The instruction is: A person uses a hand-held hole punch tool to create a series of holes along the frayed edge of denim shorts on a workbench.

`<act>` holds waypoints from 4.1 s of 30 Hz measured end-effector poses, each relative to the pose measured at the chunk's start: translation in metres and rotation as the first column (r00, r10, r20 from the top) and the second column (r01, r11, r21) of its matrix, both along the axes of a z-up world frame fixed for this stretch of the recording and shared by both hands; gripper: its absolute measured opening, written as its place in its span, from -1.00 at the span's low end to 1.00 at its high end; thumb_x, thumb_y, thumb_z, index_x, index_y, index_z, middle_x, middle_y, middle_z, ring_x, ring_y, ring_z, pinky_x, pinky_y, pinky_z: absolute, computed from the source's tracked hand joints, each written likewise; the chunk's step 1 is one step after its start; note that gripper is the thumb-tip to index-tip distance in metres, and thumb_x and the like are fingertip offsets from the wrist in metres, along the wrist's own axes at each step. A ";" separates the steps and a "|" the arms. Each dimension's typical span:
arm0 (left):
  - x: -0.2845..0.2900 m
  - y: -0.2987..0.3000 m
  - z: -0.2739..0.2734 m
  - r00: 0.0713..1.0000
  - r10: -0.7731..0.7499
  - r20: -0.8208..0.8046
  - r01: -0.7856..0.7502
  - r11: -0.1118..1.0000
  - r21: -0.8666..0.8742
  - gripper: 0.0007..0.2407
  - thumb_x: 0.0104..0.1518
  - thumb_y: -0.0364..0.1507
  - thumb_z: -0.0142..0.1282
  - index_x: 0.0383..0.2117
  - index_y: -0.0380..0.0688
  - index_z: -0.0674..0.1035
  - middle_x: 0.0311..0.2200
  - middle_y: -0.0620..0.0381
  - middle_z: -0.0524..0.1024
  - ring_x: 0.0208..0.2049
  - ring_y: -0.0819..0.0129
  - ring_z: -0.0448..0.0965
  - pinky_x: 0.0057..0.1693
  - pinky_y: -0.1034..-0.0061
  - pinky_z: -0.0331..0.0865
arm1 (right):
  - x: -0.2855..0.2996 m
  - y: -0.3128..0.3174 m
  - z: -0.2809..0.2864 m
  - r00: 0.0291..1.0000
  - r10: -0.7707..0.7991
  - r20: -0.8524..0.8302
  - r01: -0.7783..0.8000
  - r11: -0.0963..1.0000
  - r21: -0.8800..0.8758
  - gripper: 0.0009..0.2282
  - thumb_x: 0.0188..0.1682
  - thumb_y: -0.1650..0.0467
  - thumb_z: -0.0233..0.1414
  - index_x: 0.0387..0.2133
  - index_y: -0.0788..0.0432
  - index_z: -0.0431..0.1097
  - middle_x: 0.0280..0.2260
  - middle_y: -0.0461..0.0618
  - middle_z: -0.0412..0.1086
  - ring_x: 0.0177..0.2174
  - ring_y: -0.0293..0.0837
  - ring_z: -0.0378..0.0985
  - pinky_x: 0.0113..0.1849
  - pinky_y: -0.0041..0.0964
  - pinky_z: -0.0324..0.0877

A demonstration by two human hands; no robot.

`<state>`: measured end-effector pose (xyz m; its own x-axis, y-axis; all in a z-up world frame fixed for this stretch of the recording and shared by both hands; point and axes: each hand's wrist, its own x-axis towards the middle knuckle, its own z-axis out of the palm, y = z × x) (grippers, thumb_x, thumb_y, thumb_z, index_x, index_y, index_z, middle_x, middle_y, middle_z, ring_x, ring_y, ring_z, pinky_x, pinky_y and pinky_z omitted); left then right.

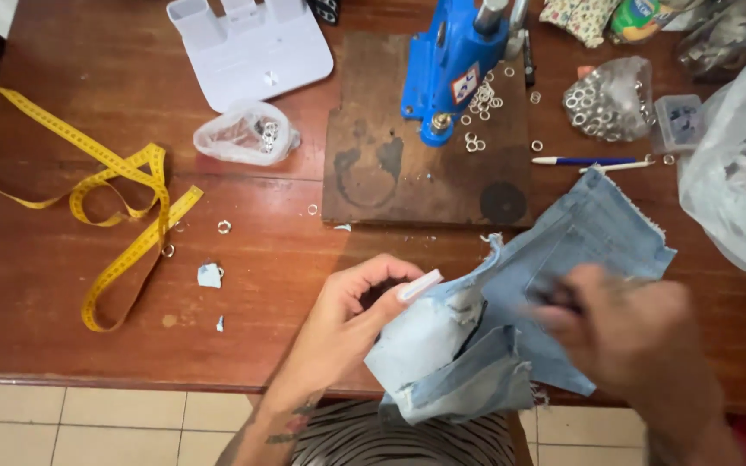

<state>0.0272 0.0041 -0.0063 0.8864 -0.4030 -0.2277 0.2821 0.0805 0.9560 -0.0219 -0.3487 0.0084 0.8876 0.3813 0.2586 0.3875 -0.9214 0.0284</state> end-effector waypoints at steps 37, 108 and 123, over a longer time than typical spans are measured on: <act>-0.018 -0.012 0.013 0.993 0.009 0.115 -0.021 0.994 0.106 -0.78 0.49 -0.34 0.34 -0.05 -0.15 0.97 -0.27 0.23 0.70 -0.26 0.54 0.63 -0.13 0.59 0.49 | -0.021 0.042 0.027 0.927 0.132 -0.351 -0.251 0.914 -0.319 -0.55 0.50 -0.10 -0.07 -0.29 -0.15 0.33 -0.76 -0.34 0.36 -0.82 -0.18 0.45 -0.74 -0.01 0.36; -0.017 -0.007 0.020 0.982 -0.114 0.151 0.089 0.983 0.161 -0.77 0.59 -0.26 0.20 -0.23 -0.07 0.73 -0.25 0.30 0.54 -0.21 0.53 0.50 -0.03 0.54 0.35 | -0.064 0.037 -0.032 0.971 0.106 -0.214 -0.064 0.979 0.194 -0.53 0.29 0.05 0.20 0.06 0.24 0.59 -0.76 -0.10 0.41 -0.79 0.06 0.50 -0.66 0.15 0.38; -0.026 -0.011 -0.011 0.990 -0.003 0.138 -0.002 0.999 0.035 -0.80 0.57 -0.30 0.26 -0.11 -0.13 0.80 -0.19 0.26 0.64 -0.17 0.51 0.52 0.00 0.51 0.38 | -0.048 0.071 -0.014 0.989 0.050 -0.136 -0.074 0.981 -0.178 -0.54 0.45 -0.12 -0.04 -0.23 -0.10 0.45 -0.78 -0.24 0.40 -0.82 -0.08 0.51 -0.73 0.01 0.37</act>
